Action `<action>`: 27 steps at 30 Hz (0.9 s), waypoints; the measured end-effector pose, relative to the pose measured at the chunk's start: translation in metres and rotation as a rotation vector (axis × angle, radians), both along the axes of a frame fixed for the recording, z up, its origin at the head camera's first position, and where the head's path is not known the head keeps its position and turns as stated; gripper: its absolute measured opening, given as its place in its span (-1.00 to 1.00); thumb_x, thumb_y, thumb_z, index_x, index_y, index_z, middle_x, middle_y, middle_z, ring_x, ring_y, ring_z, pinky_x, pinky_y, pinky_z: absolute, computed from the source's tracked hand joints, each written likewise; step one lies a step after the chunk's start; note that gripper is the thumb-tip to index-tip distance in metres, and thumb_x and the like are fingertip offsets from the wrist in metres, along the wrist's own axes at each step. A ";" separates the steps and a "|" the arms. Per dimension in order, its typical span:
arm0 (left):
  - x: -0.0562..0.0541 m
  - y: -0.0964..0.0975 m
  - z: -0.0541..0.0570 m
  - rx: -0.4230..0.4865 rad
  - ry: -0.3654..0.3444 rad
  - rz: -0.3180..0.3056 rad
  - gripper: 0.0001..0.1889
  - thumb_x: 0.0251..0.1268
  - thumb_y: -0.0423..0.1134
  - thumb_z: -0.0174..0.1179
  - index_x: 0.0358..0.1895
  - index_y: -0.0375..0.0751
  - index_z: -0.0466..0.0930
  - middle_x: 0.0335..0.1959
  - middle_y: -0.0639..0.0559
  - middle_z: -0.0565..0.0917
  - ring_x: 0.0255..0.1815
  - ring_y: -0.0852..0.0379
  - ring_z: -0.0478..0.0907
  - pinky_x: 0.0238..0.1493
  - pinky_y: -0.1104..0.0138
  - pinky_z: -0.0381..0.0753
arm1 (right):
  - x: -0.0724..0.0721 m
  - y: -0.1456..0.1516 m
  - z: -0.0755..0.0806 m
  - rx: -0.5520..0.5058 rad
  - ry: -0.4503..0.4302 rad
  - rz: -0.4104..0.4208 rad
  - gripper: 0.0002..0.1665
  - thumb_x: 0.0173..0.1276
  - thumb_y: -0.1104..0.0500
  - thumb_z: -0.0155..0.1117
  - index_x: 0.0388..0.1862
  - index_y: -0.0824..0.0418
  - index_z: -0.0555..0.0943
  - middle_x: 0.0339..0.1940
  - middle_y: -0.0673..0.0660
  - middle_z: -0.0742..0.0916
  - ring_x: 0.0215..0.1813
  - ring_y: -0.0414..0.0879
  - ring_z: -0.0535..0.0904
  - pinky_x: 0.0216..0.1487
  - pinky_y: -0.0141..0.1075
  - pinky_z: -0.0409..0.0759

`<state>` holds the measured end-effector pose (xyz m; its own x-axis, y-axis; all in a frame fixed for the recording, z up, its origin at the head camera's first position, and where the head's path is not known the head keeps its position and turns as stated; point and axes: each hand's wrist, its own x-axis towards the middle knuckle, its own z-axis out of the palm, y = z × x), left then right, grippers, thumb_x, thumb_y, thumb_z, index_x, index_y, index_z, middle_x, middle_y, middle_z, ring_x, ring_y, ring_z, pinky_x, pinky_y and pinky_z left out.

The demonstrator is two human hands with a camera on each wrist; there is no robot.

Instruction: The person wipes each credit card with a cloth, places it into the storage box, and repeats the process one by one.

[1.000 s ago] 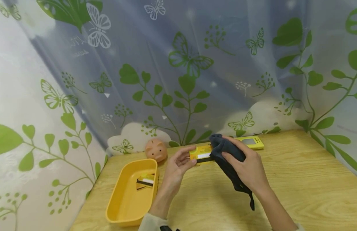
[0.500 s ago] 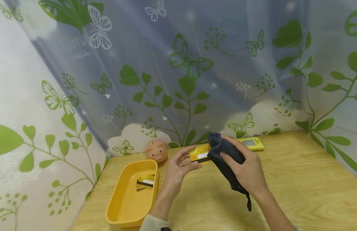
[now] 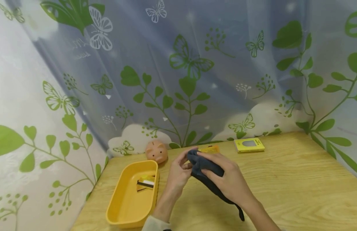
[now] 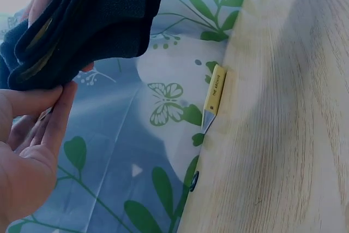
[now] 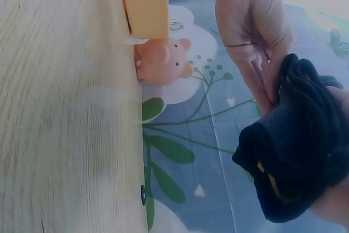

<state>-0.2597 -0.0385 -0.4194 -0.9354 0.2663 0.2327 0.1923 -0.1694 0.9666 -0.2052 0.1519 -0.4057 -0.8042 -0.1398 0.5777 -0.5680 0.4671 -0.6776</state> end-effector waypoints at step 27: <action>0.001 -0.002 0.004 0.015 0.017 0.041 -0.37 0.19 -0.62 0.38 0.29 0.01 0.67 0.04 -0.13 0.71 -0.07 -0.10 0.78 -0.02 0.10 0.77 | -0.006 0.030 0.005 0.002 -0.004 -0.176 -0.33 0.41 0.17 0.47 0.47 -0.14 0.56 0.35 0.21 0.66 0.10 0.23 0.72 -0.12 -0.32 0.71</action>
